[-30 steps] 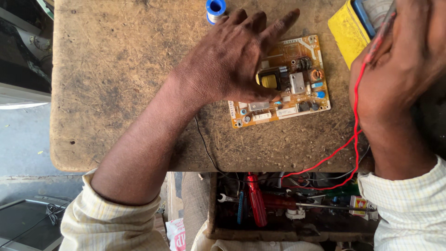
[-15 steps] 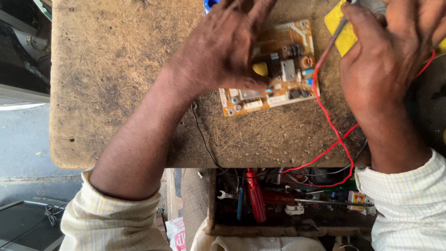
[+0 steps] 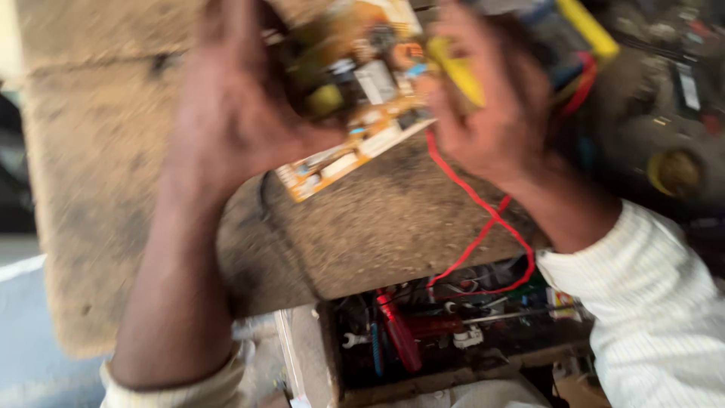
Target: The person tests a circuit board using a multimeter. They hold the board and use the multimeter probes to check various points on the board, flipping it over to access different sides.
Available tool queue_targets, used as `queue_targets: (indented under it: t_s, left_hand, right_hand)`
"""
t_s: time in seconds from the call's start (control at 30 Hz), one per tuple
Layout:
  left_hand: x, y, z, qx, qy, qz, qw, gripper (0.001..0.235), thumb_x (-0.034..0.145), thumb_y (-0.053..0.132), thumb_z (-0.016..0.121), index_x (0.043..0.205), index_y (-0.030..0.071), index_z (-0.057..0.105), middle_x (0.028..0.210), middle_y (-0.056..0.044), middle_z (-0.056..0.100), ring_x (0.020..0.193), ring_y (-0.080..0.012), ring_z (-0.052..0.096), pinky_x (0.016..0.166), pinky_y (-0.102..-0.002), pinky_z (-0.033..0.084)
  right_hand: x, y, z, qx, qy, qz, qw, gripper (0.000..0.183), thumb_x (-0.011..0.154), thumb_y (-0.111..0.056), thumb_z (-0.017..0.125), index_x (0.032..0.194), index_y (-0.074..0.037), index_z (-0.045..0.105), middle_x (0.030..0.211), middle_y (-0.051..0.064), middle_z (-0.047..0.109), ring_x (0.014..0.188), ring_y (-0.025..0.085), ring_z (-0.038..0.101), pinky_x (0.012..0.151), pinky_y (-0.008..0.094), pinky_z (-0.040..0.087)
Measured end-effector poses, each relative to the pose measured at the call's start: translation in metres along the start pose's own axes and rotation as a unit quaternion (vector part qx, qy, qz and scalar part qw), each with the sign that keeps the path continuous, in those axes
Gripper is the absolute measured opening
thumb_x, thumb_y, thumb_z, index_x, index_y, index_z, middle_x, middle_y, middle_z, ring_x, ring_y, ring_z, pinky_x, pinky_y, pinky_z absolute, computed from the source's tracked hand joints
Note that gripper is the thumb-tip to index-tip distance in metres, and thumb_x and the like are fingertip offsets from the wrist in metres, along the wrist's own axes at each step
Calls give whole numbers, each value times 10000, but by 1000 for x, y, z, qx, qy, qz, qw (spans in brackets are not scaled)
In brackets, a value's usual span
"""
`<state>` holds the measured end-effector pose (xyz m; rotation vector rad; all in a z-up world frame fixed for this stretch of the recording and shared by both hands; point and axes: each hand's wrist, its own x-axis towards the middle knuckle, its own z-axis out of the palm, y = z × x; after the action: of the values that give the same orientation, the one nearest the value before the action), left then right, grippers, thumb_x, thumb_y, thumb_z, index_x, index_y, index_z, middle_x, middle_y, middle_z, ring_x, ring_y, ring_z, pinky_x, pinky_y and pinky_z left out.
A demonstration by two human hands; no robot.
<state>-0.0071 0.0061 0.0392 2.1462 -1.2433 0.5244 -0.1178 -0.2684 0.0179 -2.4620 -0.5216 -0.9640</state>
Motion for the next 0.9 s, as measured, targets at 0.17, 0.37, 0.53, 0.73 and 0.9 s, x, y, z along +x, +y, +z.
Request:
queue_targets:
  t_s: [0.17, 0.37, 0.53, 0.73, 0.9]
  left_hand:
    - [1, 4, 3, 7, 38, -17, 999, 950, 856, 374, 899, 1474, -82, 340, 1114, -144, 590, 1069, -295, 597, 879, -439, 540]
    - [2, 0, 16, 67, 49, 11, 997, 987, 866, 438, 816, 1532, -77, 300, 1135, -108, 566, 1050, -239, 581, 951, -405, 555]
    - [-3, 8, 17, 44, 56, -23, 997, 1023, 794, 381, 961, 1468, -92, 354, 1103, -152, 570, 1013, -288, 596, 888, -429, 560]
    - [-1, -6, 27, -159, 9, -113, 981, 874, 790, 428, 937, 1368, -14, 454, 1138, -146, 599, 942, -271, 689, 776, -370, 645]
    - [-2, -7, 33, -105, 27, -36, 993, 885, 837, 527, 892, 1406, 20, 442, 1185, -161, 594, 1056, -321, 653, 898, -469, 594]
  right_hand:
    - [2, 6, 3, 113, -14, 23, 993, 351, 1183, -135, 619, 1475, -6, 473, 1315, 173, 649, 1175, 255, 680, 1029, 349, 554]
    - [3, 9, 8, 383, -42, 229, 894, 389, 1149, -98, 564, 1522, -31, 478, 1039, 52, 623, 797, 58, 570, 690, 233, 520]
    - [6, 15, 12, 440, -44, 235, 865, 338, 1168, -125, 568, 1491, -30, 539, 976, 65, 672, 633, 71, 558, 536, 240, 462]
    - [1, 4, 0, 513, 18, 159, 843, 356, 1162, -233, 446, 1387, 20, 557, 1112, 124, 670, 700, 143, 631, 573, 258, 500]
    - [-6, -8, -5, 374, 70, 100, 919, 369, 1136, -173, 538, 1429, 51, 559, 1078, 107, 651, 814, 124, 593, 708, 218, 453]
